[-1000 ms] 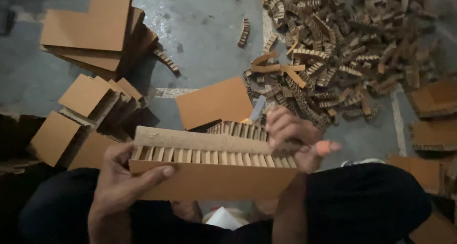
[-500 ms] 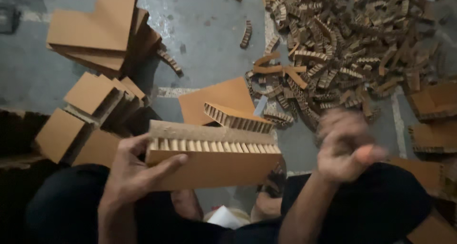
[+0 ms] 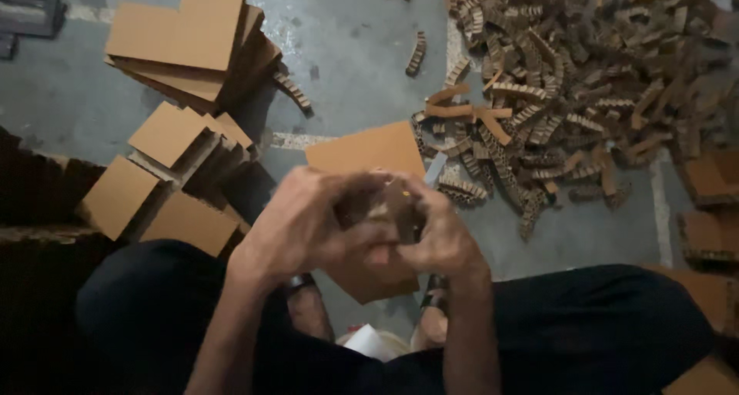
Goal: The person sits on the floor and uses a ruler and utility knife to cut rectangular pieces of corrugated cardboard. They measure and score the cardboard, then snap off the cut sections, repeating the process to produce multiple pieces.
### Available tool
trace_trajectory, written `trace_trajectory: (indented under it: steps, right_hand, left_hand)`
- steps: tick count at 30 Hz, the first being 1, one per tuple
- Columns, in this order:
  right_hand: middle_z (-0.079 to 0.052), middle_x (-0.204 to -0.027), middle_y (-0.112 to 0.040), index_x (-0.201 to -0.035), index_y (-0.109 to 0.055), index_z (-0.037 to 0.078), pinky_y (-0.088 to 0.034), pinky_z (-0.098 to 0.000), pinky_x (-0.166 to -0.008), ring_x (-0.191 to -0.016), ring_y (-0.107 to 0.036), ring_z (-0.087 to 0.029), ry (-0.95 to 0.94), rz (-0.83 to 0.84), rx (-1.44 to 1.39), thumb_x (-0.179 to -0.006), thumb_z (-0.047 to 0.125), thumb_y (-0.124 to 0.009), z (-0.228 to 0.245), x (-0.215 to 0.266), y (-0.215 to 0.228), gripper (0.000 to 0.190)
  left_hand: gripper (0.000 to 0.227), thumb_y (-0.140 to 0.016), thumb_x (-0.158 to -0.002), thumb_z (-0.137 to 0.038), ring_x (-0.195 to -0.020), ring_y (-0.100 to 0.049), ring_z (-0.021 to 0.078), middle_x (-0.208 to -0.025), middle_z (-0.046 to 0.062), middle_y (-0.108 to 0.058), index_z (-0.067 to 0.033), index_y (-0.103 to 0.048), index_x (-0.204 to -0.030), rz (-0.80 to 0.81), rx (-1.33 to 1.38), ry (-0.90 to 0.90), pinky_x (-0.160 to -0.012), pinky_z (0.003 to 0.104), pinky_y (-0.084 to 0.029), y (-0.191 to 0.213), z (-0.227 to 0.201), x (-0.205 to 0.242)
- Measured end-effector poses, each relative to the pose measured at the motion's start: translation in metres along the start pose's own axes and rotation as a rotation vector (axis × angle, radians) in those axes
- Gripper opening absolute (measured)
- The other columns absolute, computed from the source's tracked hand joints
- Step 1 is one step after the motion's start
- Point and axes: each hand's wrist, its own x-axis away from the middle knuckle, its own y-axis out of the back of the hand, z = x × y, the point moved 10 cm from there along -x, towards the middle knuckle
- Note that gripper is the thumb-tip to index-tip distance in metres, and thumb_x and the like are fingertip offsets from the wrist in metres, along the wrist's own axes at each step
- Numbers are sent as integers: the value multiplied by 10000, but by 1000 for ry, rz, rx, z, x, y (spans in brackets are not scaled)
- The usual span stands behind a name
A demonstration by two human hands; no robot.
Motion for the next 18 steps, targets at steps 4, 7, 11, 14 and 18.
trace_trajectory:
  steps: [4,7,11,14,18]
  right_hand:
    - [-152,-1142,-744,-1327,-601,-43,-603,-352,-899,-1000,-739,-222,-129,-442,-211,-720,171,-826,-26,17,45,682]
    - [-146,-1172,-700,-1322,-578,-67,-561,-340,-938,-1045,-695,-203,46,-462,-513,-866,106,-765,-33,17,51,522]
    - [-117,-1177,-681,-1320,-571,-68,-541,-319,-934,-1034,-671,-179,86,-488,-633,-945,65,-717,-53,19,49,423]
    - [-126,-1161,-680,-1345,-553,-71,-539,-323,-897,-1007,-664,-187,-17,-489,-708,-985,108,-692,-68,16,48,425]
    - [-113,-1214,-705,-1424,-494,15,-545,-291,-905,-1086,-674,-180,-152,-536,-715,-937,156,-634,-78,11,50,526]
  left_hand:
    - [704,-856,-736,-300,-1027,-706,341,-1161,248,-696,86,-584,-1259,-483,0,-234,-855,408,-583,30,-11,29]
    - [589,-852,-765,-281,-916,-756,274,-1029,184,-770,39,-655,-1218,-284,340,150,-781,369,-622,-17,37,29]
    - [491,-773,-830,-263,-861,-797,207,-982,121,-813,-19,-687,-1247,-196,670,373,-743,320,-664,-58,67,39]
    - [428,-764,-845,-258,-762,-790,189,-909,128,-809,-28,-697,-1200,-106,471,259,-676,304,-645,-56,58,38]
    - [385,-756,-872,-227,-710,-781,169,-877,131,-800,2,-680,-1173,-167,332,-41,-631,291,-615,-42,27,36]
